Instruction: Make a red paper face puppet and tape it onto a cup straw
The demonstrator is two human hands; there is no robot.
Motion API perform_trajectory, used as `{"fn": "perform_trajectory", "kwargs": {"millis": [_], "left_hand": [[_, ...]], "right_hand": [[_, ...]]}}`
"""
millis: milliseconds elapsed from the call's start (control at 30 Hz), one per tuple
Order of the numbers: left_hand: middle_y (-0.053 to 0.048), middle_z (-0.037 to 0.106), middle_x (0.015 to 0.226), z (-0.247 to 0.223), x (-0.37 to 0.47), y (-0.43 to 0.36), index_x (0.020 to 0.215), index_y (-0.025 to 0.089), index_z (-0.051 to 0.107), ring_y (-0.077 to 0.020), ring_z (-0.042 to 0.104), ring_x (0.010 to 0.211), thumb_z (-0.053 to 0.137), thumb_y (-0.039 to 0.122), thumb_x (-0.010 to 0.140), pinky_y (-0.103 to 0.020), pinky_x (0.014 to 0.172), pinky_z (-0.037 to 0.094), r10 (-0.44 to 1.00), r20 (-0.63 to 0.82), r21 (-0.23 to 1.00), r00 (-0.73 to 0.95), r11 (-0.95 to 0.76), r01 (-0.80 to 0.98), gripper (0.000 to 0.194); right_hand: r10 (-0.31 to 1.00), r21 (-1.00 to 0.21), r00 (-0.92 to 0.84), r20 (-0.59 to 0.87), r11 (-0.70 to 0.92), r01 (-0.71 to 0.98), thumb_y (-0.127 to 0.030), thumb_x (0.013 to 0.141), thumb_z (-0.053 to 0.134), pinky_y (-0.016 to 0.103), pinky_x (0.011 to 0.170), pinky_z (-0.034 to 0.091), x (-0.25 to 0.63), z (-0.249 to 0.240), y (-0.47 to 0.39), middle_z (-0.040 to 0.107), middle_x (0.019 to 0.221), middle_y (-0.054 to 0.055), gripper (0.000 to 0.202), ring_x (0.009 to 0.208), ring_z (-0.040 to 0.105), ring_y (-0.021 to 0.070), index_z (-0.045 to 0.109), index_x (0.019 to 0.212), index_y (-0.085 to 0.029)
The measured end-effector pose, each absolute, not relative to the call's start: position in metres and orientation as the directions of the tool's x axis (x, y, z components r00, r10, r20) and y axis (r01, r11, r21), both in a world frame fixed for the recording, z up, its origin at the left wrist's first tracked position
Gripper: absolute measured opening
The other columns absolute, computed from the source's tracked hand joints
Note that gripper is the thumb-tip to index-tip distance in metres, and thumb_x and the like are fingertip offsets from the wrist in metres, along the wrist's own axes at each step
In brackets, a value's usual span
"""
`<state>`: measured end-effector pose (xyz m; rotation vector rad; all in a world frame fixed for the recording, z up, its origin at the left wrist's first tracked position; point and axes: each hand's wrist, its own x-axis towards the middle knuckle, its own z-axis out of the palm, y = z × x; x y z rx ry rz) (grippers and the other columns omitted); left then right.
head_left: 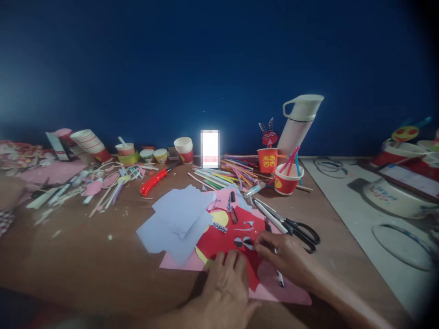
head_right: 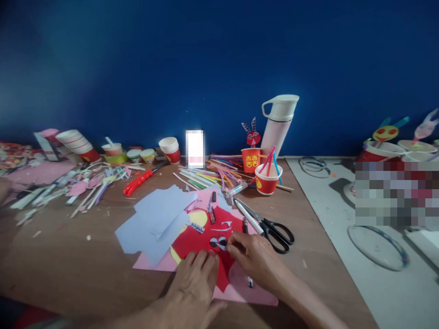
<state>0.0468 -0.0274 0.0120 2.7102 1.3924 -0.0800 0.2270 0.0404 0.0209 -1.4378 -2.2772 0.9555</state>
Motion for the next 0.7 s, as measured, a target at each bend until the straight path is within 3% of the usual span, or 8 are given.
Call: {"fn": "perform_trajectory", "kwargs": {"millis": [233, 400, 500, 700], "left_hand": [[-0.021, 0.060, 0.110, 0.003, 0.044, -0.019, 0.113, 0.002, 0.058, -0.0275, 0.052, 0.091, 0.040, 0.053, 0.085, -0.038, 0.070, 0.043, 0.721, -0.053, -0.044, 0.691, -0.693, 0.720, 0.061], [-0.015, 0.064, 0.094, -0.012, 0.042, -0.013, 0.096, 0.008, 0.065, -0.0238, 0.052, 0.078, 0.046, 0.062, 0.077, -0.034, 0.059, 0.040, 0.725, 0.130, -0.066, 0.676, -0.674, 0.736, 0.060], [-0.011, 0.064, 0.088, -0.020, 0.038, -0.011, 0.088, 0.012, 0.065, -0.0209, 0.050, 0.070, 0.037, 0.065, 0.079, -0.033, 0.054, 0.036, 0.707, 0.251, -0.056, 0.661, -0.672, 0.739, 0.061], [-0.007, 0.063, 0.087, -0.026, 0.033, -0.011, 0.093, 0.013, 0.062, -0.0190, 0.048, 0.069, 0.032, 0.050, 0.088, -0.034, 0.055, 0.032, 0.696, 0.339, -0.058, 0.633, -0.656, 0.753, 0.048]], "right_hand": [[0.877, -0.643, -0.463, -0.129, 0.282, 0.712, -0.025, 0.085, 0.043, 0.021, 0.053, 0.032, 0.225, 0.025, 0.040, 0.058, 0.059, -0.004, 0.018, 0.055, 0.051, 0.0123, 0.053, 0.071, -0.021], [0.882, -0.639, -0.454, -0.130, 0.275, 0.718, -0.027, 0.087, 0.041, 0.023, 0.054, 0.034, 0.225, 0.023, 0.042, 0.062, 0.060, -0.002, 0.020, 0.055, 0.055, 0.0138, 0.052, 0.071, -0.022], [0.884, -0.605, -0.448, -0.135, 0.285, 0.744, -0.028, 0.088, 0.040, 0.023, 0.053, 0.034, 0.226, 0.020, 0.043, 0.062, 0.059, -0.002, 0.020, 0.054, 0.056, 0.0145, 0.051, 0.071, -0.023], [0.878, -0.568, -0.450, -0.161, 0.290, 0.770, -0.032, 0.090, 0.039, 0.023, 0.053, 0.033, 0.228, 0.016, 0.045, 0.060, 0.058, -0.002, 0.023, 0.054, 0.055, 0.0143, 0.049, 0.071, -0.023]]}}
